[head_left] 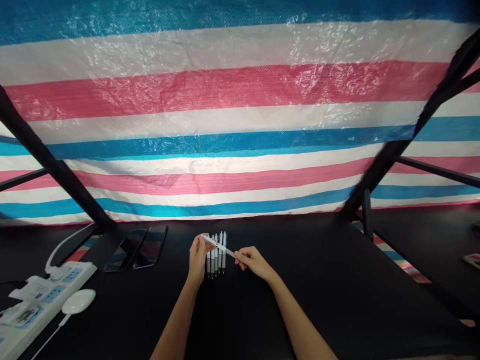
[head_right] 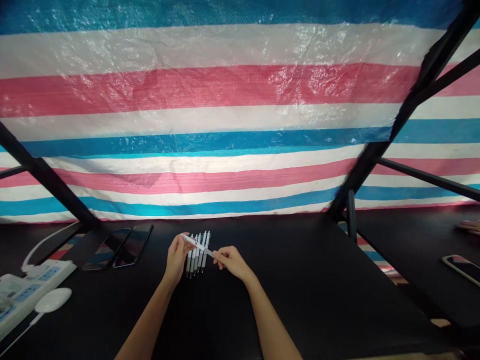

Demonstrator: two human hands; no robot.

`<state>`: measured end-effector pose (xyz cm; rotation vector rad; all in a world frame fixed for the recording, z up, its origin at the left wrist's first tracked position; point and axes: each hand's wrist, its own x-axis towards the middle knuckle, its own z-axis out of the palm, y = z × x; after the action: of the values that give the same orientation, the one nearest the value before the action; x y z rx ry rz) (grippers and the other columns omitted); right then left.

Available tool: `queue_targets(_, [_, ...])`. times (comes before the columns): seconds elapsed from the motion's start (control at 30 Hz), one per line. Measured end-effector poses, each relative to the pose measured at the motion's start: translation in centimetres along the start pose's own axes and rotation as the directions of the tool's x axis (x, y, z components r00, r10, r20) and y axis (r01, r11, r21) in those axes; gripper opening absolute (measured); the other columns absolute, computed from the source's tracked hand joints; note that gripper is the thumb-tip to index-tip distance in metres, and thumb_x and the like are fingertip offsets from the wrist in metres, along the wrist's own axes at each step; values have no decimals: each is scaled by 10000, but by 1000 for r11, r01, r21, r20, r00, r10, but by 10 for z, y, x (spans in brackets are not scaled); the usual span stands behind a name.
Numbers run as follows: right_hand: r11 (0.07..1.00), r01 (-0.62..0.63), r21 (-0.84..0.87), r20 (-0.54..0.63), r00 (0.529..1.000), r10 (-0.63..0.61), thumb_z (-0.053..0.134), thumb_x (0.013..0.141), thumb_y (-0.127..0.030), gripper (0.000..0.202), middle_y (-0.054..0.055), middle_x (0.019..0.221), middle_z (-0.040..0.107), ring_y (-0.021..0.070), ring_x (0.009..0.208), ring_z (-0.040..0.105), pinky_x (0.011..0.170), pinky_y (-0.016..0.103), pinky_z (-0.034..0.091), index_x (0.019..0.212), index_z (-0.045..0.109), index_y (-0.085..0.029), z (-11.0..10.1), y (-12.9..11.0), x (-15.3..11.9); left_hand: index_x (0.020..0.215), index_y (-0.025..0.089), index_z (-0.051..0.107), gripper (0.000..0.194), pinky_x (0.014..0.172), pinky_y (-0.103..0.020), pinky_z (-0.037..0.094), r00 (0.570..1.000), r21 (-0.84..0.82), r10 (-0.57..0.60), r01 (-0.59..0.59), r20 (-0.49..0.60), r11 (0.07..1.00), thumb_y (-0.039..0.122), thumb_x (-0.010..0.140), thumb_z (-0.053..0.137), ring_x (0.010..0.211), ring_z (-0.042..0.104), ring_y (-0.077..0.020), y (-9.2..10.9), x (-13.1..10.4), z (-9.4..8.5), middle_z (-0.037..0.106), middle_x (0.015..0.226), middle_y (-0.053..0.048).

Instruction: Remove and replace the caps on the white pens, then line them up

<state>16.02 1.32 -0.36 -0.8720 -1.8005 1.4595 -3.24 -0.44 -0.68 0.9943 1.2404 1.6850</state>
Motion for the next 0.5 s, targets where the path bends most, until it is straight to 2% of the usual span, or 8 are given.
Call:
queue_targets(0.13, [999, 8, -41, 22, 1000, -7, 479, 827, -583, 501, -25, 467, 493, 85, 444, 408, 478, 210, 300, 629, 633, -150, 7, -1, 0, 1146, 166, 490, 550, 696, -307, 508, 999, -53, -45, 45, 11, 998, 512, 735, 608, 700, 651, -166, 5, -4, 5, 679, 788, -53])
queue_targets(0.23, [998, -1, -59, 55, 998, 4, 487, 827, -575, 487, -27, 464, 491, 82, 432, 391, 470, 210, 289, 636, 637, -153, 12, -2, -1, 1337, 206, 325, 743, 701, -311, 513, 997, -68, -70, 72, 27, 995, 456, 719, 653, 715, 664, -170, 8, -7, 7, 698, 832, -55])
queue_targets(0.33, [997, 11, -71, 59, 998, -7, 473, 837, -568, 493, -24, 466, 495, 84, 434, 389, 473, 214, 287, 619, 632, -156, 13, -2, -1, 1353, 220, 326, 745, 672, -299, 515, 994, -64, -95, 98, 51, 993, 447, 721, 650, 707, 665, -170, 12, -8, 7, 699, 855, -58])
queue_targets(0.4, [998, 23, -63, 8, 1000, -23, 457, 843, -570, 498, -24, 466, 493, 85, 436, 390, 477, 216, 288, 620, 629, -159, 11, -1, 1, 1321, 209, 386, 696, 662, -296, 515, 992, -80, -106, 111, 65, 991, 439, 720, 650, 691, 660, -166, 12, -8, 7, 695, 840, -54])
queue_targets(0.5, [1000, 23, 14, -153, 988, -21, 439, 828, -609, 521, -28, 450, 475, 88, 422, 380, 468, 223, 287, 618, 614, -166, 4, 3, 5, 1302, 192, 418, 675, 653, -282, 509, 990, -140, -120, 130, 73, 982, 408, 713, 666, 649, 640, -141, 11, -6, 6, 683, 799, -38])
